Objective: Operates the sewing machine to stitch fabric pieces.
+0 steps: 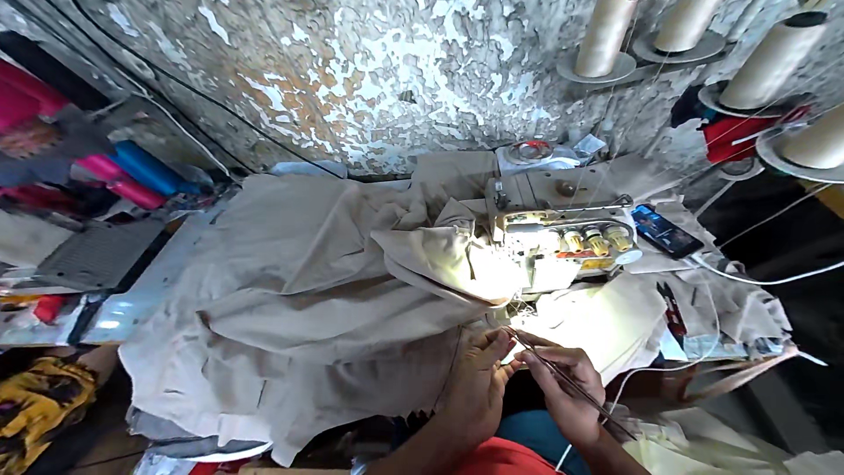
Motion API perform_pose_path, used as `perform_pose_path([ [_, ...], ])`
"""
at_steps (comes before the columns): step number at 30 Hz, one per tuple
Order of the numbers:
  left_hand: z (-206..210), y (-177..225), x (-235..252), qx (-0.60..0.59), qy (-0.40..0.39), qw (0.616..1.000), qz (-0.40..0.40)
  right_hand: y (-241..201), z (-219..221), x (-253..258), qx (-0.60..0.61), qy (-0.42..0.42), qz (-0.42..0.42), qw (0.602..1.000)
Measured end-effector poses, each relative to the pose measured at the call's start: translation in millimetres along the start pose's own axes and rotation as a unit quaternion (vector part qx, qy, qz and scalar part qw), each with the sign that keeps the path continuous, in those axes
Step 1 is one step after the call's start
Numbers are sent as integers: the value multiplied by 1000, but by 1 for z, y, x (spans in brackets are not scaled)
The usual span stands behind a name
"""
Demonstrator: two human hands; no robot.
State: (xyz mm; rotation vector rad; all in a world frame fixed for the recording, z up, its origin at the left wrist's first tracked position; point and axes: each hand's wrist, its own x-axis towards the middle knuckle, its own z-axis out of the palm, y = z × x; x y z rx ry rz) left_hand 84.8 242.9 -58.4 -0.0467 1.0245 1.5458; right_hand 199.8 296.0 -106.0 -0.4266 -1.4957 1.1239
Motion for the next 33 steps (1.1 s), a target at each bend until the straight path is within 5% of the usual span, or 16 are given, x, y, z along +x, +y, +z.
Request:
perform_pose_path([
  [27,6,0,-1,-2,-23,1000,-12,5,-1,4,-4,5,-7,1000],
  [30,-4,7,-3,176,-117,972,99,2,-6,20,-13,37,4,999],
  [33,-19,26,4,405,-129,843,329,6,-13,46,-22,86,-1,996],
])
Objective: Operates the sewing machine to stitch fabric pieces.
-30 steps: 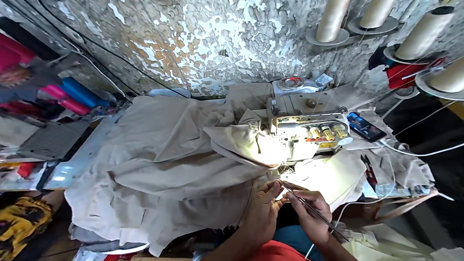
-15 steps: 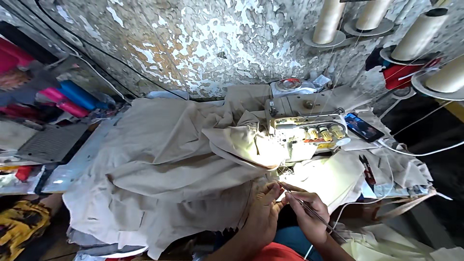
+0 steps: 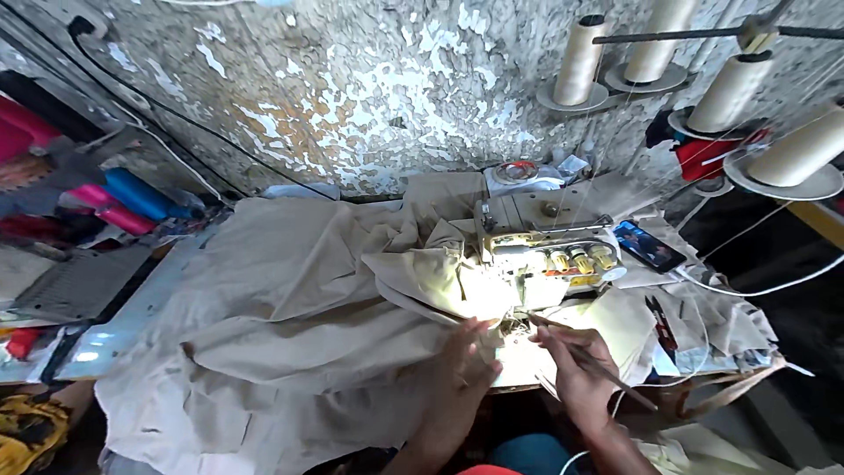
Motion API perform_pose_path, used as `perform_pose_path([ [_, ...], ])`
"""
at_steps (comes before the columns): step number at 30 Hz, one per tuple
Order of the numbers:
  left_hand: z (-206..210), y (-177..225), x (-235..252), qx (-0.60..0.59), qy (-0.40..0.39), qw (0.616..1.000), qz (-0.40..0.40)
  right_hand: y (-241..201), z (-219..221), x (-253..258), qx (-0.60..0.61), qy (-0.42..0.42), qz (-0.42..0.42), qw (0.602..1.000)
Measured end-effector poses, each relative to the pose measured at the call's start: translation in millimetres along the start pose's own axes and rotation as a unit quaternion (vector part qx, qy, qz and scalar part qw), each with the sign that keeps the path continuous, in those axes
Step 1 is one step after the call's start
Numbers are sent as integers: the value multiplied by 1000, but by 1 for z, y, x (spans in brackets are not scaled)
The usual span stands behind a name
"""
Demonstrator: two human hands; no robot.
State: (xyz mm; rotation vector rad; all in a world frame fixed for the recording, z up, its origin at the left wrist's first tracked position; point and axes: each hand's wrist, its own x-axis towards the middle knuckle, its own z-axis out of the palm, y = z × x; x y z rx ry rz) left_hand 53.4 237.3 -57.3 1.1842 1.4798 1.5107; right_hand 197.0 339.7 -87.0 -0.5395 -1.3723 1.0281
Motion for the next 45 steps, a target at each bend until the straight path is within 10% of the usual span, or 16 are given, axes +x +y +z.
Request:
perform_pose_path([
  [4,-25,9,50,240,28,961,134,28,8,25,6,44,4,999],
  [17,-19,-10,160,539,-139,822,120,65,32,30,-169,32,82,982],
  [30,-17,-26,171,458,-71,885,-43,80,38,24,-171,42,62,982],
  [45,-6,-30,163,501,-70,862,-43,77,37,24,-221,33,80,971],
])
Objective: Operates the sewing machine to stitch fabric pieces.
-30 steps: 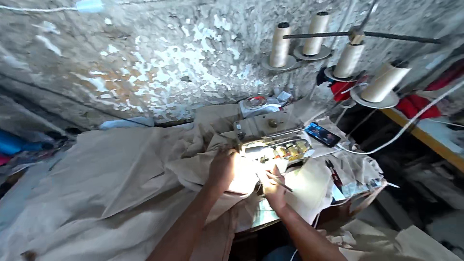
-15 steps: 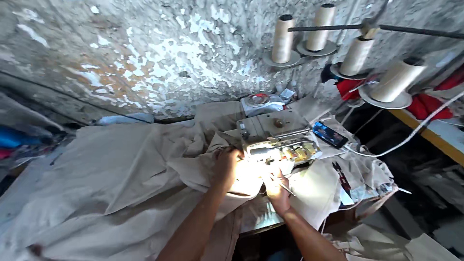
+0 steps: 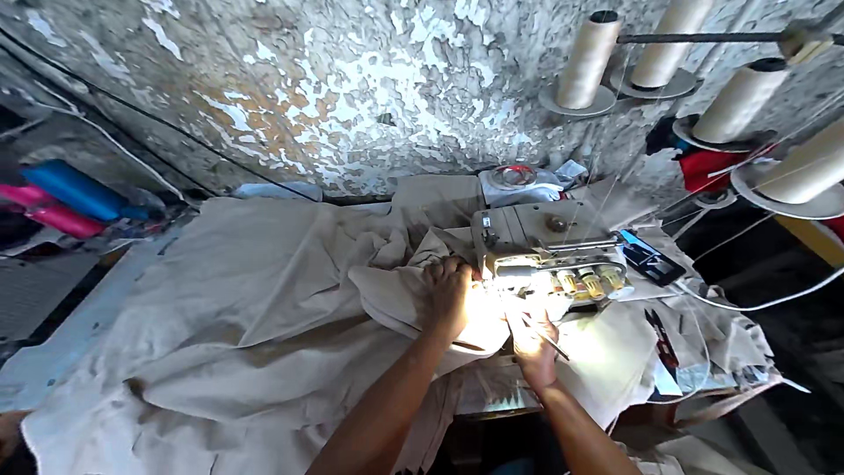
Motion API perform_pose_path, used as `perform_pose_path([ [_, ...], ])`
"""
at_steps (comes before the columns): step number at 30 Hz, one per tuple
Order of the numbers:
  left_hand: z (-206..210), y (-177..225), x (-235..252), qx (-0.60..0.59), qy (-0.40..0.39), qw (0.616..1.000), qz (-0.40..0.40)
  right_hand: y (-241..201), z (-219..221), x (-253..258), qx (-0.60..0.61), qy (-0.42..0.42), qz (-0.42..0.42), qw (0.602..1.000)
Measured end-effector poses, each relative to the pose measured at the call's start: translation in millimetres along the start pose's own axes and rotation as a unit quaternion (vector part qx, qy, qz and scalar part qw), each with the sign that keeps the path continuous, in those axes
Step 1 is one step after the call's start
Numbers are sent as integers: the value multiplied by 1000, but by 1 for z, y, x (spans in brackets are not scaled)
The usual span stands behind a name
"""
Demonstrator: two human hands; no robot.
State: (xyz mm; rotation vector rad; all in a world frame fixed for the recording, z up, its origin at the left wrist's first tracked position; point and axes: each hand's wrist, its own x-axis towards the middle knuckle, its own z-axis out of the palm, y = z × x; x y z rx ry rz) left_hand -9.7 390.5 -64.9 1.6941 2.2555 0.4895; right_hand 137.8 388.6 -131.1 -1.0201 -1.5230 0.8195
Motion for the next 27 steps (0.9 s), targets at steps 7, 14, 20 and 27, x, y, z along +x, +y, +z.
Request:
perform_pose_path([
  [7,-3,14,5,-39,-67,995,-64,-2,2,-1,-34,10,-10,999],
  [14,1,13,7,-77,-69,991,-83,-3,2,-3,-44,6,4,999],
  [20,5,10,12,-51,-82,992,-76,-1,3,-2,-36,7,-10,999],
  [27,2,17,11,-59,-81,990,-94,-1,2,-2,-32,8,3,999],
])
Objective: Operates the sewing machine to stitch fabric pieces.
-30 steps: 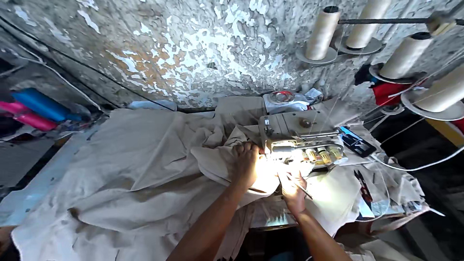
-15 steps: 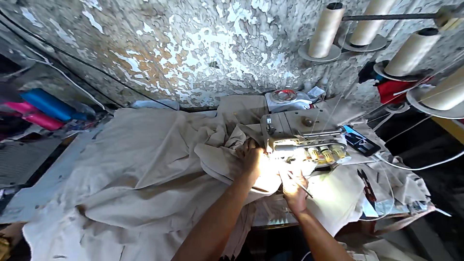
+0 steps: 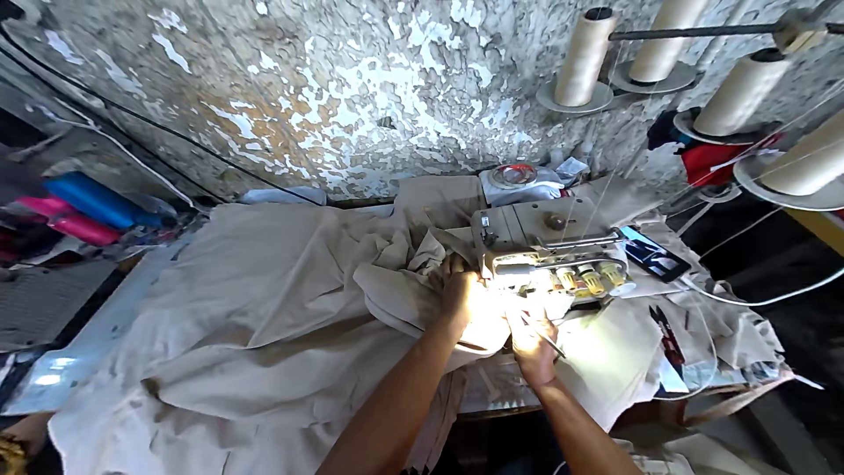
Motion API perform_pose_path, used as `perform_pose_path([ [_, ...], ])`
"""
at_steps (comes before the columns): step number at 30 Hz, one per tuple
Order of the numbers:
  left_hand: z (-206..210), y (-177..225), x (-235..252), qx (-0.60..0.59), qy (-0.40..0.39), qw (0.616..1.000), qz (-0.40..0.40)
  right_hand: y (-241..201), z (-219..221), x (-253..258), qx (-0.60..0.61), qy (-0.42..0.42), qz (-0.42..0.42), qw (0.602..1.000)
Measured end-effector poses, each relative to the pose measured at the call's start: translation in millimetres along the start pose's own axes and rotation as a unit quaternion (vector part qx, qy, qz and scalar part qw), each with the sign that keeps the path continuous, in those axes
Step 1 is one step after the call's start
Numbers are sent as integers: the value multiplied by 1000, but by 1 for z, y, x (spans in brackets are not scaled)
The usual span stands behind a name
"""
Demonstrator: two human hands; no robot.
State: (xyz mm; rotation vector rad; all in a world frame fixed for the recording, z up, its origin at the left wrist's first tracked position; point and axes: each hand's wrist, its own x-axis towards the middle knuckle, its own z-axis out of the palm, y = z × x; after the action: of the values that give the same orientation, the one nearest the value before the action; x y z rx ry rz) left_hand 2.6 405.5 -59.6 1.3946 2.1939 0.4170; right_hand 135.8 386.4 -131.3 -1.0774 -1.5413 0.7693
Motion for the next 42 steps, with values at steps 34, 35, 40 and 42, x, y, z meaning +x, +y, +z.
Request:
perform_pose_path([
  [34,8,-13,4,-20,17,1000,4,4,2,-1,11,6,-26,1000],
  [35,8,-12,4,-21,15,1000,4,5,2,-1,15,7,-30,999],
  [40,9,-11,6,-7,6,1000,-4,2,2,-1,9,6,-17,1000],
  [42,9,-10,6,-5,4,1000,-6,1,2,-1,9,10,-14,1000],
])
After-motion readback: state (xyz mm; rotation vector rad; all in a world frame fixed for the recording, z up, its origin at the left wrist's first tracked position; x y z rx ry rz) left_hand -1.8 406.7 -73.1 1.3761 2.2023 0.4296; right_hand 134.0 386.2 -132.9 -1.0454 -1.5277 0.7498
